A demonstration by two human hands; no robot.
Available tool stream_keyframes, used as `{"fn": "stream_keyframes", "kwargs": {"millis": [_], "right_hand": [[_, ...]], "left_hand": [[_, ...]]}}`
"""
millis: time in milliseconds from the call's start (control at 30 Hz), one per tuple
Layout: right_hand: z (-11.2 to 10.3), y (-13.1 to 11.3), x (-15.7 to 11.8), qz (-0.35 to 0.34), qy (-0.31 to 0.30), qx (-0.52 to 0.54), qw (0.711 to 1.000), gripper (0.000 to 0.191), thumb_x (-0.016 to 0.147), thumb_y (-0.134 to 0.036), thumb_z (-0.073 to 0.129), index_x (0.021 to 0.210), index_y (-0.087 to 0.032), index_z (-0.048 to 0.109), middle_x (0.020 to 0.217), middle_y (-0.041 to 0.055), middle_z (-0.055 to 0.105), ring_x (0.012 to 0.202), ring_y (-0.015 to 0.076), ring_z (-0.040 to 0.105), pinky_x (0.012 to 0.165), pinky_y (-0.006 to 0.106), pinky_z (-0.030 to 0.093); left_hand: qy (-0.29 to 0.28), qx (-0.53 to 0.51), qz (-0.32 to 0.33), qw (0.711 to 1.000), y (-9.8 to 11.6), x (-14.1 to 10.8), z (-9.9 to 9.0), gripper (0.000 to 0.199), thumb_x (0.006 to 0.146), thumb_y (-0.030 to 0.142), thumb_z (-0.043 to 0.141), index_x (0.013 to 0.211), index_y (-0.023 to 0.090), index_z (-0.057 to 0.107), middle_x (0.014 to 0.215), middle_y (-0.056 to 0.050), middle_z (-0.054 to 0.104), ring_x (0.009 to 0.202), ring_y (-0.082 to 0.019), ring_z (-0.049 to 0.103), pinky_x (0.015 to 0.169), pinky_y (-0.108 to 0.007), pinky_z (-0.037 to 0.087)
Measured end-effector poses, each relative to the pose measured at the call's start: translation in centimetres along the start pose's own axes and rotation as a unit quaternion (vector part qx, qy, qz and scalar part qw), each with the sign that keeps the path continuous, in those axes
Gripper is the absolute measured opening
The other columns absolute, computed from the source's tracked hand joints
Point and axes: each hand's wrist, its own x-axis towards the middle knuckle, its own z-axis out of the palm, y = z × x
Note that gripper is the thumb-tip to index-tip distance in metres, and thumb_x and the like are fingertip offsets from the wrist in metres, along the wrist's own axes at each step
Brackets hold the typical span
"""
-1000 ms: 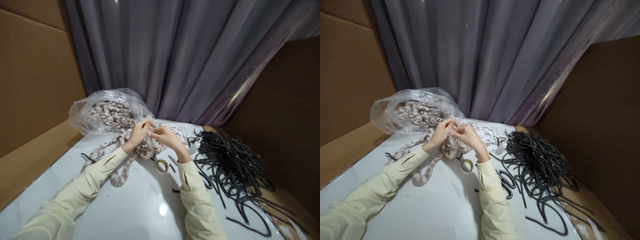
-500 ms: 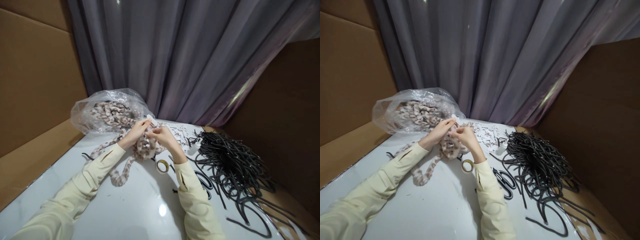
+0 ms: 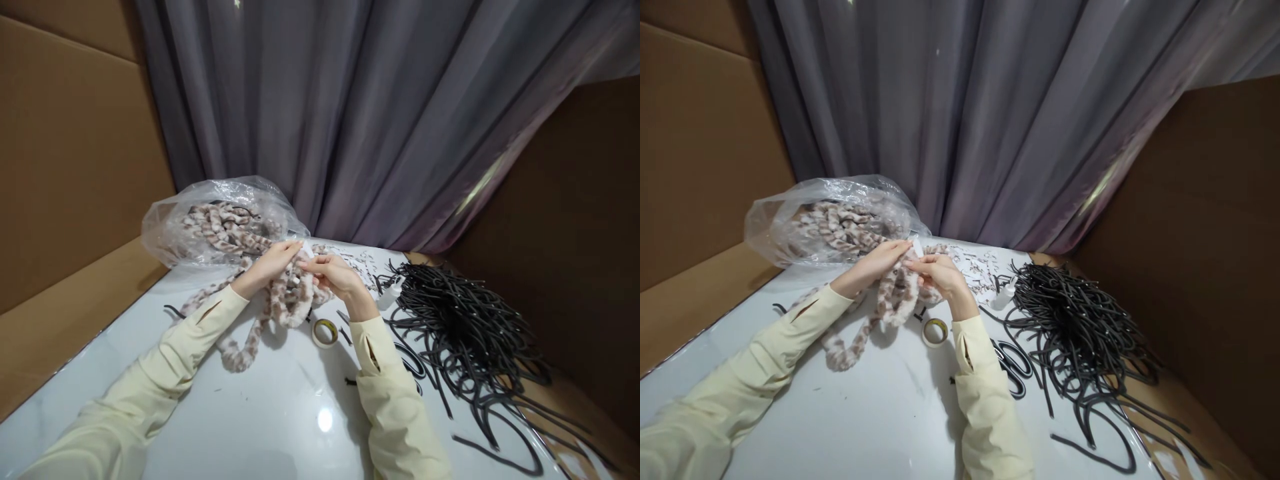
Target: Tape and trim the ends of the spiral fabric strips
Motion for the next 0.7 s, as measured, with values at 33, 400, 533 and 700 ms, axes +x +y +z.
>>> {"fn": "stream_keyframes", "kwargs": {"millis": [33, 400, 533, 700], "right_hand": [[-0.1, -0.1, 0.0, -0.004, 0.011, -0.003, 1.000, 0.029, 0.060, -0.031, 0.075, 0.053, -0.015, 0.052, 0.037, -0.0049, 0.048, 0.032, 0.0044, 0.036, 0.031, 0.018, 0.025], [0.6, -0.3, -0.3, -0.027, 0.063, -0.059, 0.996, 0.020, 0.064, -0.012, 0.072, 0.058, -0.016, 0.053, 0.043, -0.0010, 0.059, 0.043, 0.0153, 0.060, 0.043, 0.024, 0.051], [0.7, -0.6, -0.6, -0.032, 0.050, -0.084, 0.995, 0.019, 0.060, -0.009, 0.074, 0.059, -0.015, 0.056, 0.048, 0.0005, 0.063, 0.047, 0.0162, 0.063, 0.046, 0.025, 0.052], [-0.6, -1.5, -1.7, -0.062, 0.047, -0.192, 0.978, 0.011, 0.066, -0.012, 0.069, 0.064, -0.014, 0.058, 0.055, 0.0022, 0.064, 0.054, 0.0177, 0.064, 0.052, 0.027, 0.051]], "left_hand": [[0.032, 0.051, 0.023, 0.998, 0.1, 0.0, -0.3, 0.023, 0.074, 0.036, 0.058, 0.063, 0.016, 0.059, 0.062, 0.000, 0.057, 0.064, -0.014, 0.048, 0.061, -0.022, 0.035], [-0.154, 0.123, -0.004, 0.980, 2.5, -1.7, -0.1, 0.036, 0.073, 0.040, 0.056, 0.048, 0.014, 0.054, 0.040, 0.005, 0.036, 0.042, -0.007, 0.026, 0.042, -0.023, 0.014], [-0.188, 0.086, -0.021, 0.978, 1.7, -1.1, -0.4, 0.037, 0.071, 0.045, 0.059, 0.052, 0.013, 0.058, 0.041, 0.004, 0.038, 0.041, -0.006, 0.026, 0.042, -0.023, 0.013], [-0.185, 0.057, -0.039, 0.980, 1.1, -0.9, -0.7, 0.038, 0.067, 0.046, 0.065, 0.048, 0.013, 0.059, 0.041, 0.005, 0.038, 0.041, -0.006, 0.026, 0.042, -0.023, 0.014]]}}
